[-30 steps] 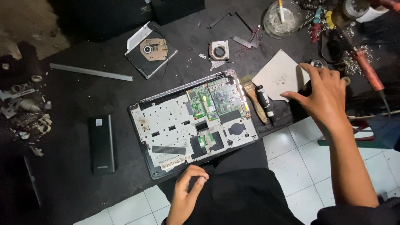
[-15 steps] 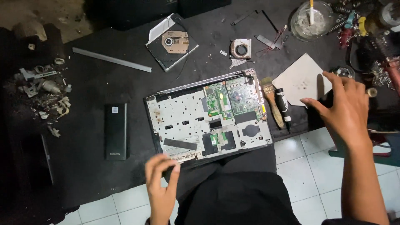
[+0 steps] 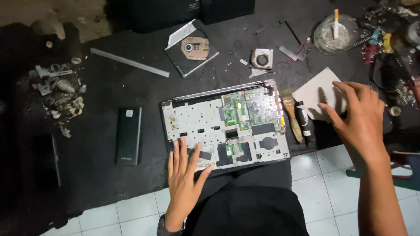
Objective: The person is disassembling a laptop, specifically removing screws from the motherboard and extracting the cooling fan.
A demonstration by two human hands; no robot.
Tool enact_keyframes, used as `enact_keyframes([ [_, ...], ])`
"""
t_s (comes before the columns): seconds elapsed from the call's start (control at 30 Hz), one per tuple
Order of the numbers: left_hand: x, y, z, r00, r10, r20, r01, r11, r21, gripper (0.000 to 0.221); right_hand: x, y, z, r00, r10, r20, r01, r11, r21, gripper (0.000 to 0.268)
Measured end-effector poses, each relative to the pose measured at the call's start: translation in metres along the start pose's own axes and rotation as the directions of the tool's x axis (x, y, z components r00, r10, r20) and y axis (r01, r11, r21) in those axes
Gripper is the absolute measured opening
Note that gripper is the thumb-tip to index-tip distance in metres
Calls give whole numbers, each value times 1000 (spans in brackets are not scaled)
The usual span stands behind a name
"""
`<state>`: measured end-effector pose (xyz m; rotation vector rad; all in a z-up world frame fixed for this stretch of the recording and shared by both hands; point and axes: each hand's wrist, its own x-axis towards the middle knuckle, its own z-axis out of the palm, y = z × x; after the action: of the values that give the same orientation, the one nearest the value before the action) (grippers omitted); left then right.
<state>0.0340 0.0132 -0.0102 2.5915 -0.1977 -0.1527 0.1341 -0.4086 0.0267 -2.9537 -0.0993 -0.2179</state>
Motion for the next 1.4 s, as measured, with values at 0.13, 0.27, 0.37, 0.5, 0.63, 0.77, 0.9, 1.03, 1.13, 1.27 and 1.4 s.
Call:
enact_keyframes([
  [0.13, -2, 0, 0, 999, 20, -44, -22, 999, -31, 69, 18, -26, 2, 983, -174, -60, 177, 983, 55, 49],
  [0.27, -1, 4, -7, 999, 20, -44, -25, 993, -112, 68, 29, -54, 8, 950, -292, -112, 303, 948, 96, 44],
  [0.37, -2, 3, -8, 998, 27, -51, -33, 993, -117, 67, 35, -73, 4, 939, -332, -87, 341, 930, 136, 50],
  [0.5, -3, 3, -8, 998, 35, -44, -40, 994, -106, 66, 31, -78, 4, 940, -335, -62, 340, 934, 110, 46],
  [0.63, -1, 3, -7, 998, 32, -62, -39, 993, -115, 65, 20, -65, 9, 943, -324, -72, 332, 932, 143, 39],
  [0.77, -5, 0, -11, 993, 40, -108, -70, 954, -292, 63, 13, -54, 18, 952, -303, -44, 306, 941, 143, 35],
  [0.9, -7, 2, -17, 995, 20, -95, -65, 866, -496, 55, 18, -51, 23, 955, -290, -63, 297, 943, 150, 34],
  [1.03, -5, 5, -10, 996, 0, -93, -28, 954, -297, 52, 44, -47, 26, 947, -293, -133, 315, 925, 210, 28],
  [1.13, 1, 7, -5, 992, -4, -128, -22, 979, -204, 51, 81, -36, 34, 948, -253, -194, 291, 935, 201, 23],
  [1.27, 0, 7, -1, 985, -28, -171, -1, 986, -166, 50, 138, -23, 47, 992, -128, 4, 127, 988, 93, 40],
  [1.4, 1, 6, 2, 982, -28, -185, -1, 988, -155, 50, 171, -5, 72, 988, -47, 149, 58, 996, -72, 57],
])
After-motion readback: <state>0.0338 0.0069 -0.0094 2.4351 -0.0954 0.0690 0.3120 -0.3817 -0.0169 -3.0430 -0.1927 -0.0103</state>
